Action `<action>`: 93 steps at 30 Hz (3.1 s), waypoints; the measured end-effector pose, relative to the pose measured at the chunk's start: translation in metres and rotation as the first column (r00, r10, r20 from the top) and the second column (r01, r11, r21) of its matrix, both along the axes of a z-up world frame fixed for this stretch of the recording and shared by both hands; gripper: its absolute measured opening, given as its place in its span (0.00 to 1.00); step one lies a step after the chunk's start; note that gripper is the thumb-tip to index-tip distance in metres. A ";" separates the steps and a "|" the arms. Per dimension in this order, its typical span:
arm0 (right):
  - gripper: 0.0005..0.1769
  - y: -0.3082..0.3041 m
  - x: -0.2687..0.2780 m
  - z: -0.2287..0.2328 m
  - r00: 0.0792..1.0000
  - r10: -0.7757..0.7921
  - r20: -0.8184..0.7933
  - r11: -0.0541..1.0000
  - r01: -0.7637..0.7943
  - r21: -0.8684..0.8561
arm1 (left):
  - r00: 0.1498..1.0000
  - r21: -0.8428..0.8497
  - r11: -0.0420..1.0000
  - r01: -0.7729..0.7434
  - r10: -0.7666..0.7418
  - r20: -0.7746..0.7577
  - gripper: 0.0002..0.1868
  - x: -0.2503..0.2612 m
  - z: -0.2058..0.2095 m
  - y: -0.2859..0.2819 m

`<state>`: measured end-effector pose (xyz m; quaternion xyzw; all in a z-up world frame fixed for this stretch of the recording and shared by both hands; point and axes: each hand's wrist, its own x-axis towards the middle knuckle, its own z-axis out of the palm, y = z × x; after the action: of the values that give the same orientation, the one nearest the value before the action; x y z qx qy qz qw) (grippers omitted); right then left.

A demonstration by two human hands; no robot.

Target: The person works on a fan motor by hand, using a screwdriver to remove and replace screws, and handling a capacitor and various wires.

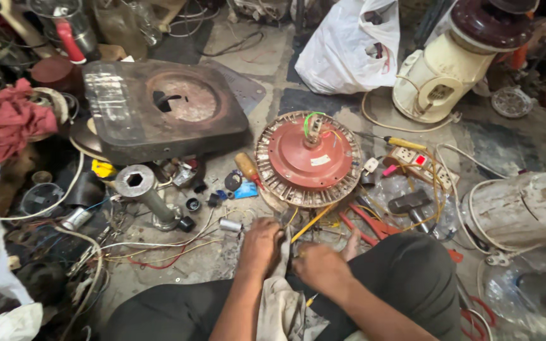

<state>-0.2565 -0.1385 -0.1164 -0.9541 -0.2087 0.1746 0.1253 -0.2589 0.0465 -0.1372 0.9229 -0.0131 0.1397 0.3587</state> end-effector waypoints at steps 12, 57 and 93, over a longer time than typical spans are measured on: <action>0.17 -0.037 0.108 -0.012 0.375 -0.076 -0.924 -0.196 0.903 0.383 | 0.991 0.050 0.998 0.036 -0.029 -0.130 0.10 -0.013 0.040 -0.009; 0.17 -0.096 0.023 0.168 0.975 -0.106 -0.197 0.867 0.188 0.462 | 0.920 -0.977 0.028 -0.209 0.345 -0.187 0.08 -0.004 0.007 0.049; 0.16 -0.245 0.237 -0.004 0.771 -0.570 0.283 0.819 0.504 0.276 | 0.757 -0.734 0.263 -0.626 -0.023 -0.653 0.15 -0.018 -0.118 0.028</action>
<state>-0.0192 -0.3838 -0.1200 -0.9731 0.0395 -0.0626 0.2181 -0.2772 0.0745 -0.2552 0.5222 0.3591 -0.0778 0.7696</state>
